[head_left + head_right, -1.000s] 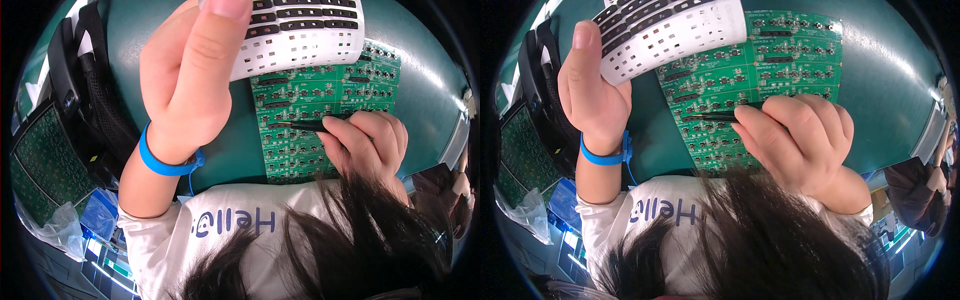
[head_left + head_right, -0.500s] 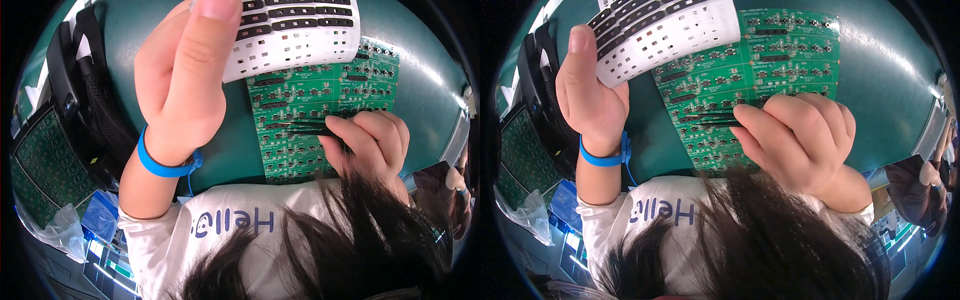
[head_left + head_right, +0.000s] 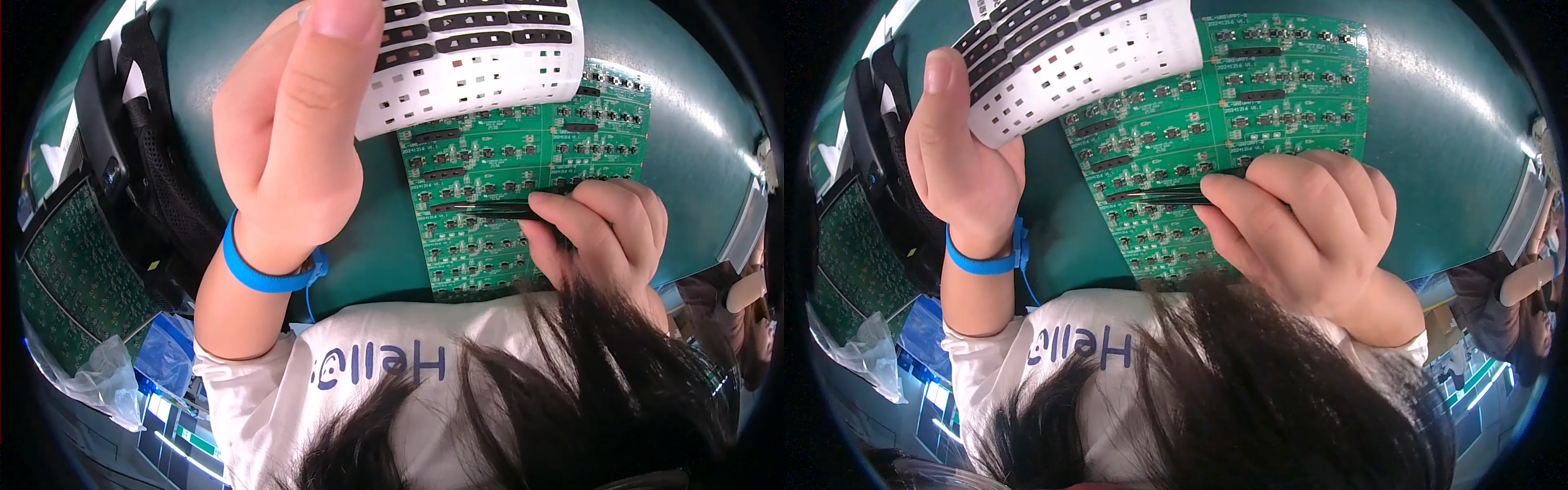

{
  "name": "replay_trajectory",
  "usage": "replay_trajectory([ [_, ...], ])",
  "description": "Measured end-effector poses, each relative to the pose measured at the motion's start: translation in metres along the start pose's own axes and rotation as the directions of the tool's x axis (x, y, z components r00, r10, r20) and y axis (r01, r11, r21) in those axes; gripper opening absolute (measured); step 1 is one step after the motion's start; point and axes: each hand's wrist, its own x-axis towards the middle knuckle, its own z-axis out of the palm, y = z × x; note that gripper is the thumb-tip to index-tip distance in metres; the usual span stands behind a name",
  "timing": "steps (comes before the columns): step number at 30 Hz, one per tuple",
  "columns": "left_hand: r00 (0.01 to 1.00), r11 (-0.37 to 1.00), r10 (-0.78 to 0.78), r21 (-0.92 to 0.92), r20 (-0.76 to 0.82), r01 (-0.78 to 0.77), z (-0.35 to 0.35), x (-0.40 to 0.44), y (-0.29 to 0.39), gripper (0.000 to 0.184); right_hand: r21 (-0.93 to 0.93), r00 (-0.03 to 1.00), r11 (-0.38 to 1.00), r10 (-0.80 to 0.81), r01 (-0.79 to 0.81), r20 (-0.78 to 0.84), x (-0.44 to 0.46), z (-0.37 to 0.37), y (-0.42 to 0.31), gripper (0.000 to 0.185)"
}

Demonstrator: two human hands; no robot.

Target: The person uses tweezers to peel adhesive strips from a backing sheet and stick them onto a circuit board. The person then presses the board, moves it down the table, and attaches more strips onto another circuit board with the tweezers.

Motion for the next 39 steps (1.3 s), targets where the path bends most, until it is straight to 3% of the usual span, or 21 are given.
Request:
replay_trajectory([
  [10, 0.996, 1.0, 0.018, -0.003, 0.083, -0.018, -0.005, 0.002, -0.001, 0.033, 0.014, 1.0, 1.0, 0.002, -0.002, -0.01, 0.003, 0.002, 0.001, 0.031],
  [19, 0.997, 0.997, -0.077, -0.002, -0.013, 0.077, 0.005, 0.003, 0.005, 0.035, 0.021, 1.0, 1.0, -0.011, 0.011, 0.021, 0.004, 0.001, 0.001, 0.031],
  [25, 0.996, 0.999, -0.044, -0.004, 0.073, 0.044, -0.004, 0.003, 0.003, 0.034, 0.027, 1.0, 1.0, 0.011, -0.012, 0.02, 0.005, 0.0, 0.001, 0.031],
  [39, 0.996, 0.997, -0.077, 0.014, -0.036, 0.077, 0.006, 0.003, 0.006, 0.036, 0.024, 1.0, 1.0, 0.003, -0.003, 0.024, 0.003, 0.0, 0.003, 0.031],
])
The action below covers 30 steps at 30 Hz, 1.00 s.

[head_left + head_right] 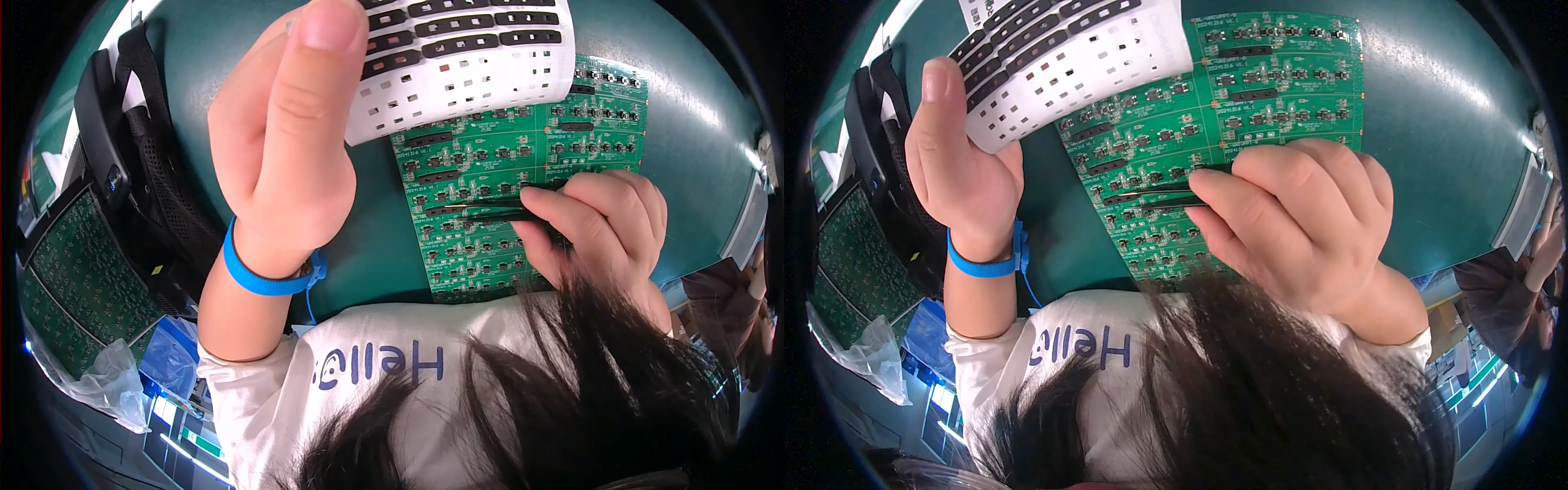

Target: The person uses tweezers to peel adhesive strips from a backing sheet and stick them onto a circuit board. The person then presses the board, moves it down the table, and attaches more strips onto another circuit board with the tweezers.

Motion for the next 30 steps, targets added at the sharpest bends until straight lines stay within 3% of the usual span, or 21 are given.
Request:
replay_trajectory([
  [4, 1.0, 1.0, -0.018, 0.007, 0.013, 0.017, -0.002, 0.001, 0.0, 0.037, 0.017, 1.0, 1.0, -0.009, 0.009, 0.016, 0.003, 0.001, -0.003, 0.031],
  [6, 0.993, 0.931, -0.069, 0.363, 0.094, 0.03, 0.008, 0.002, 0.011, 0.04, 0.024, 0.999, 1.0, -0.013, 0.012, 0.03, 0.003, 0.001, -0.003, 0.03],
  [8, 0.986, 0.85, -0.088, 0.526, 0.141, 0.001, 0.018, 0.001, 0.017, 0.044, 0.04, 0.999, 0.999, -0.009, 0.007, 0.035, 0.004, 0.0, -0.002, 0.03],
  [13, 0.965, 0.92, 0.096, 0.348, 0.244, -0.179, 0.029, 0.005, 0.009, 0.036, 0.159, 0.999, 0.987, 0.031, -0.034, 0.022, 0.013, -0.014, 0.004, 0.03],
  [16, 0.941, 0.928, 0.17, 0.274, 0.294, -0.254, 0.031, 0.007, 0.007, 0.033, 0.114, 0.997, 0.993, -0.013, 0.021, -0.07, 0.027, -0.029, 0.017, 0.029],
  [20, 0.922, 0.902, 0.181, 0.316, 0.342, -0.294, 0.027, 0.006, 0.008, 0.033, 0.041, 0.983, 0.999, -0.015, 0.023, -0.184, 0.038, -0.028, 0.04, 0.028],
  [26, 0.918, 0.87, 0.169, 0.383, 0.359, -0.31, 0.026, 0.004, 0.005, 0.035, -0.08, 0.968, 0.985, -0.164, 0.151, -0.19, 0.04, -0.029, 0.059, 0.029],
  [30, 0.92, 0.878, 0.142, 0.382, 0.364, -0.287, 0.025, 0.001, 0.006, 0.04, -0.002, 0.972, 0.995, -0.096, 0.098, -0.215, 0.038, -0.027, 0.059, 0.027],
])
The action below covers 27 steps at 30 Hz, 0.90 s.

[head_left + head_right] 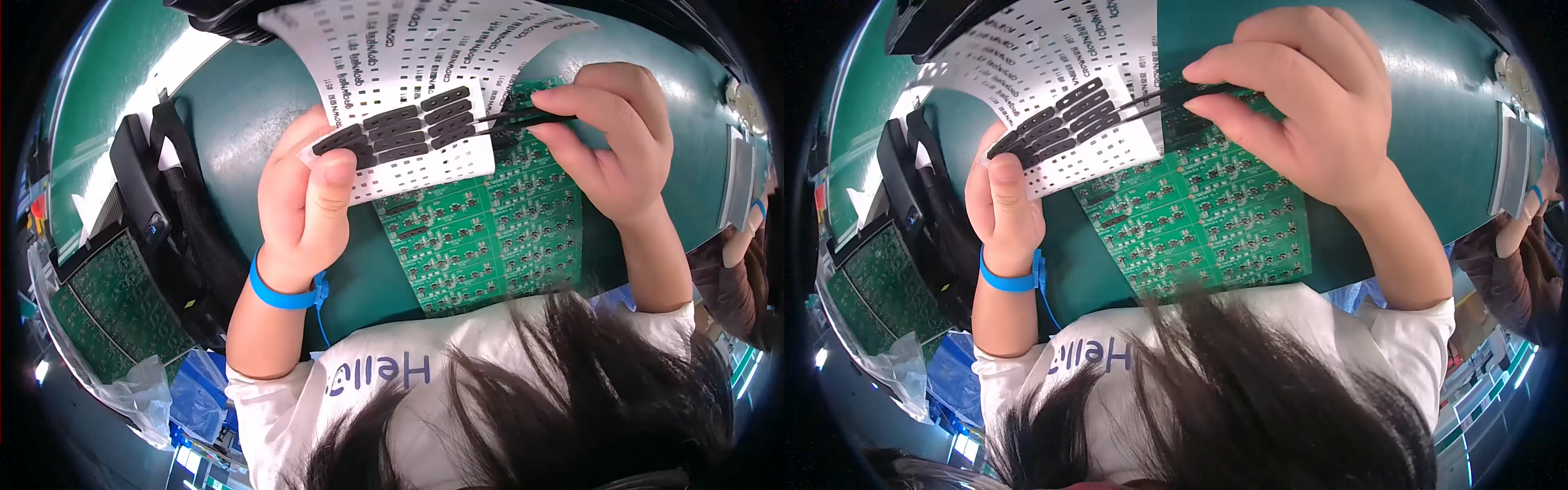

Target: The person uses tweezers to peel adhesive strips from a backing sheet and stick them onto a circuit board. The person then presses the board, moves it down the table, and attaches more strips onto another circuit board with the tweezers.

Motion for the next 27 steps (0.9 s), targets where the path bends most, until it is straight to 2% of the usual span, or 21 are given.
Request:
replay_trajectory([
  [7, 1.0, 1.0, -0.022, -0.002, 0.023, 0.022, 0.001, 0.001, 0.001, 0.037, 0.109, 0.998, 0.993, 0.045, -0.05, 0.047, 0.002, -0.003, 0.0, 0.022],
  [10, 0.998, 0.995, 0.001, 0.104, 0.068, -0.009, 0.001, 0.004, 0.003, 0.032, 0.193, 0.975, 0.96, 0.183, -0.205, 0.123, -0.004, -0.008, -0.008, 0.019],
  [13, 0.992, 0.971, 0.05, 0.228, 0.116, -0.075, 0.0, 0.003, 0.001, 0.034, 0.346, 0.917, 0.855, 0.316, -0.387, 0.244, -0.012, -0.015, -0.016, 0.016],
  [16, 1.0, 0.984, -0.01, 0.176, 0.004, 0.009, 0.001, -0.001, -0.002, 0.036, 0.449, 0.836, 0.706, 0.442, -0.548, 0.325, -0.023, -0.024, -0.018, 0.015],
  [19, 0.994, 0.984, -0.108, 0.144, -0.009, 0.108, -0.008, -0.006, -0.008, 0.051, 0.398, 0.885, 0.792, 0.388, -0.463, 0.257, -0.036, -0.03, -0.007, 0.016],
  [23, 0.987, 0.977, -0.133, 0.156, -0.092, 0.147, -0.009, -0.007, -0.012, 0.05, 0.215, 0.972, 0.957, 0.157, -0.194, 0.177, -0.053, -0.028, 0.008, 0.022],
  [24, 0.98, 0.972, -0.161, 0.152, -0.119, 0.178, -0.009, -0.007, -0.011, 0.049, 0.191, 0.968, 0.962, 0.157, -0.195, 0.196, -0.057, -0.027, 0.008, 0.022],
  [27, 0.973, 0.982, -0.188, -0.016, -0.136, 0.187, -0.005, -0.006, -0.007, 0.048, 0.151, 0.971, 0.968, 0.177, -0.201, 0.158, -0.065, -0.022, 0.009, 0.025],
])
